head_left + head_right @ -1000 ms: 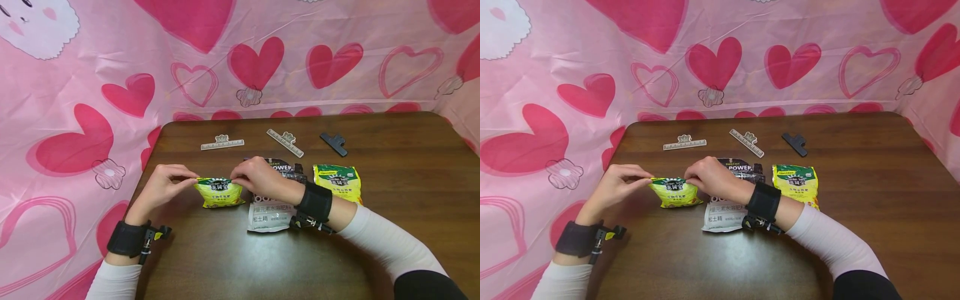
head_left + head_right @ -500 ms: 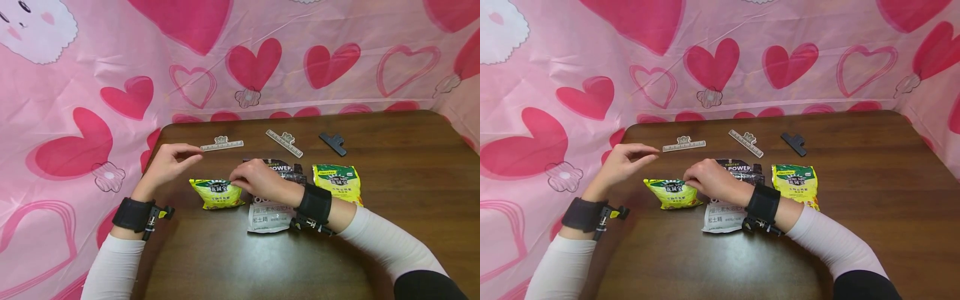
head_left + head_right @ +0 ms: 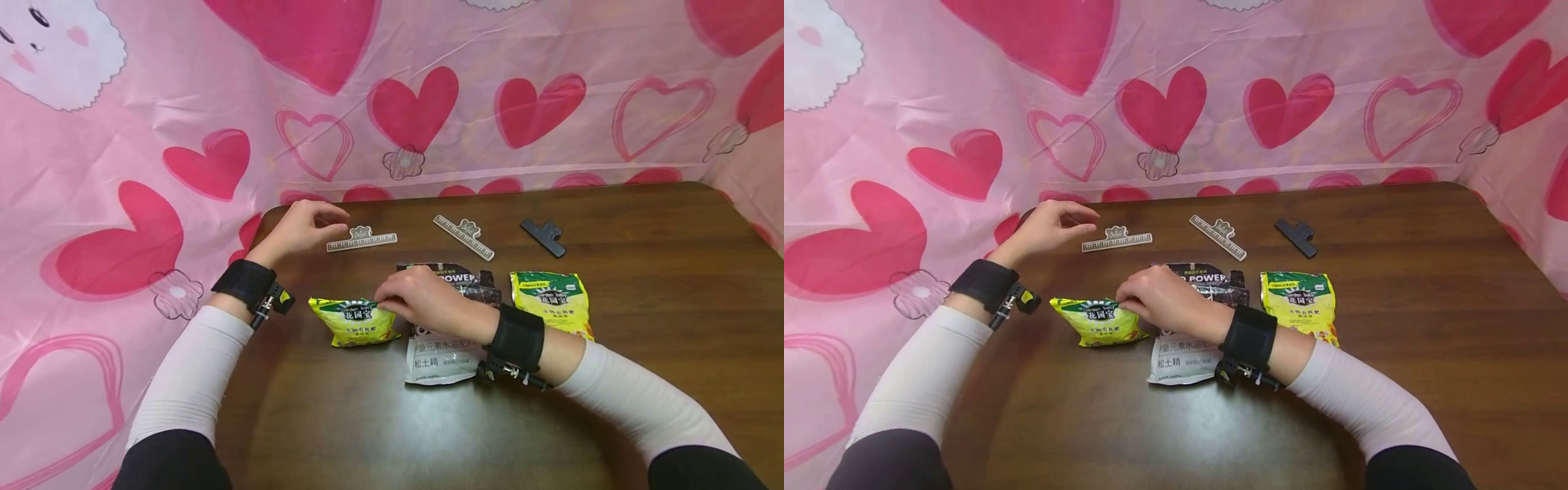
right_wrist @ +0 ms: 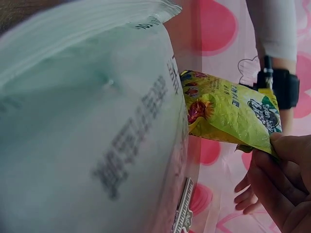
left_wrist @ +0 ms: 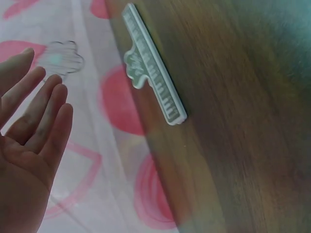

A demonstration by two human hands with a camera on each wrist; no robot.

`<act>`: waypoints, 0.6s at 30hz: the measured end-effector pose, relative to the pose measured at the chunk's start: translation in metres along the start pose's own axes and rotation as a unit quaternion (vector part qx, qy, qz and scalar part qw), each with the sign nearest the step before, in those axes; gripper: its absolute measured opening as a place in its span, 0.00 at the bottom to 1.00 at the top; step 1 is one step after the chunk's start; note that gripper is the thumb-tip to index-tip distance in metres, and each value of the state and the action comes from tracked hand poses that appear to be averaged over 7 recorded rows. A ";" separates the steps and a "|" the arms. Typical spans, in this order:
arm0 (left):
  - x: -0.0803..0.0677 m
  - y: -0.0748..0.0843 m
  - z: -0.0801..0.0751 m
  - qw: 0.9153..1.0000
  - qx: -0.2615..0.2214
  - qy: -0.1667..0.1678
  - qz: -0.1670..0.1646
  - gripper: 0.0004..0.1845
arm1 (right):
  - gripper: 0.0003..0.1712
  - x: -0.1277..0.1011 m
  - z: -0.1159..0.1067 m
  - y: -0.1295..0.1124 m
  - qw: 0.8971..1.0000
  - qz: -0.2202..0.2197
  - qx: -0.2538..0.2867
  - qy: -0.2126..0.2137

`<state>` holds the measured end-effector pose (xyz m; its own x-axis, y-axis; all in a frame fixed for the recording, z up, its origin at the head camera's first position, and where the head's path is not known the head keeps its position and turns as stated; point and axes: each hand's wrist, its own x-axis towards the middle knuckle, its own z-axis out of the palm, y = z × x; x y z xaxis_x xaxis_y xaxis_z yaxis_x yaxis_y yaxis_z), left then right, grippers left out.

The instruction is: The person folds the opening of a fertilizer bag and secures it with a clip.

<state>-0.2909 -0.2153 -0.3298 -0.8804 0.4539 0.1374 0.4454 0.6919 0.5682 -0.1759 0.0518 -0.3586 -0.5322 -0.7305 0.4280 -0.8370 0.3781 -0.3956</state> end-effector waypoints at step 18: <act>0.046 -0.040 0.031 0.994 0.012 -0.099 -0.040 0.24 | 0.04 -0.001 0.000 0.000 1.000 -0.010 -0.002 0.004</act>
<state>-0.3440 -0.2042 -0.3716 -0.8645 0.4975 -0.0713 0.3818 0.7425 0.5504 -0.1751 0.0521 -0.3593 -0.5166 -0.7327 0.4430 -0.8478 0.3654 -0.3842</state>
